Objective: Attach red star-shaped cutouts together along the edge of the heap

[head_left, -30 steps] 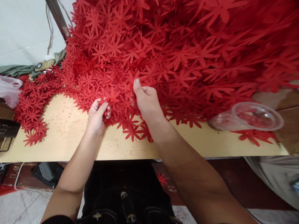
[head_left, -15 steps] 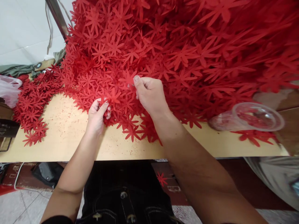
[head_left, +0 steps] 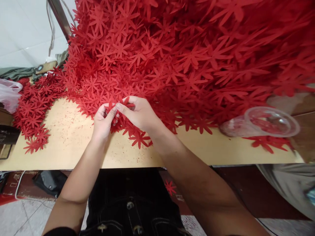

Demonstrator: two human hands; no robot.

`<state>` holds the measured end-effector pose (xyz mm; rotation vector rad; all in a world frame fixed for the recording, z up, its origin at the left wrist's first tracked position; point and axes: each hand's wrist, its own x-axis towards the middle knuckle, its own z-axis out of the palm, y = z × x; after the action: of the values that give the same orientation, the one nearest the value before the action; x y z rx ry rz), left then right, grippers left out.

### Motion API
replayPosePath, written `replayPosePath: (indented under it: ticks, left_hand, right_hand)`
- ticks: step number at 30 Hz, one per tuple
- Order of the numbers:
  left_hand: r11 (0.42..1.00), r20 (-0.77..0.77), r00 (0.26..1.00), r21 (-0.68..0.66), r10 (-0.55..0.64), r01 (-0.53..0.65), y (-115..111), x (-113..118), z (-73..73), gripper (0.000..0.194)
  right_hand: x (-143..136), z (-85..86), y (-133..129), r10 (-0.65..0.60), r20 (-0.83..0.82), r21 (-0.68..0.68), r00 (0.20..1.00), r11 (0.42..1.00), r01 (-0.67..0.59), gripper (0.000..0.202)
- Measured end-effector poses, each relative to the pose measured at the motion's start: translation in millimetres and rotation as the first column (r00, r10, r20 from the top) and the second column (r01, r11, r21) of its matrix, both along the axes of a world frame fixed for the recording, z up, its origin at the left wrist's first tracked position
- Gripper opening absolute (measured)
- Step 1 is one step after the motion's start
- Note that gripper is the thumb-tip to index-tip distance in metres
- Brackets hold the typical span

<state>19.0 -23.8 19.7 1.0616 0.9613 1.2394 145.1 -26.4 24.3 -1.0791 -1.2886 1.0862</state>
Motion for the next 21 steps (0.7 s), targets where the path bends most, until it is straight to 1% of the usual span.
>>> replayPosePath:
  ticks: [1,3,6,8,12,14,16,19,21]
  left_hand:
    - [1.0,-0.008,1.0,0.009,0.005,-0.005,0,0,-0.7,0.024]
    - [0.999,-0.004,1.0,0.022,0.023,-0.023,1,-1,-2.5,0.024]
    - [0.999,0.016,0.999,0.021,0.049,-0.049,2,-3,-4.3,0.024]
    - [0.999,0.019,0.999,0.019,0.047,-0.047,2,-4,-4.4,0.025]
    - [0.998,0.006,1.0,0.061,-0.01,0.009,0,-2,-2.8,0.032]
    - [0.996,-0.012,1.0,0.083,-0.025,0.026,-1,0,-2.3,0.035]
    - [0.996,-0.025,0.999,0.083,-0.024,0.026,-2,2,-2.5,0.036]
    - [0.998,-0.013,1.0,0.06,-0.011,0.011,-2,3,-4.0,0.032]
    - [0.999,0.013,1.0,0.03,0.014,-0.014,0,2,-4.8,0.028]
  right_hand:
    - [-2,-0.5,0,-0.009,-0.008,-0.005,1.0,1.0,0.009,0.027]
    - [-1,-2.8,3,-0.073,0.001,0.012,0.997,0.997,0.073,0.024]
    - [6,-3.8,6,-0.16,0.026,0.009,0.987,0.987,0.16,0.024]
    - [9,-1.4,5,-0.199,0.051,-0.005,0.979,0.98,0.199,0.032]
    - [7,4.3,1,-0.246,0.068,-0.007,0.967,0.969,0.247,0.054]
    - [3,5.1,0,-0.236,0.077,-0.003,0.969,0.972,0.237,0.059]
    - [-2,5.0,-1,-0.181,0.097,-0.011,0.979,0.983,0.183,0.063]
    - [-7,5.1,-2,-0.091,0.109,-0.037,0.99,0.995,0.096,0.066]
    - [-6,5.0,-2,-0.082,0.104,-0.046,0.991,0.995,0.087,0.066]
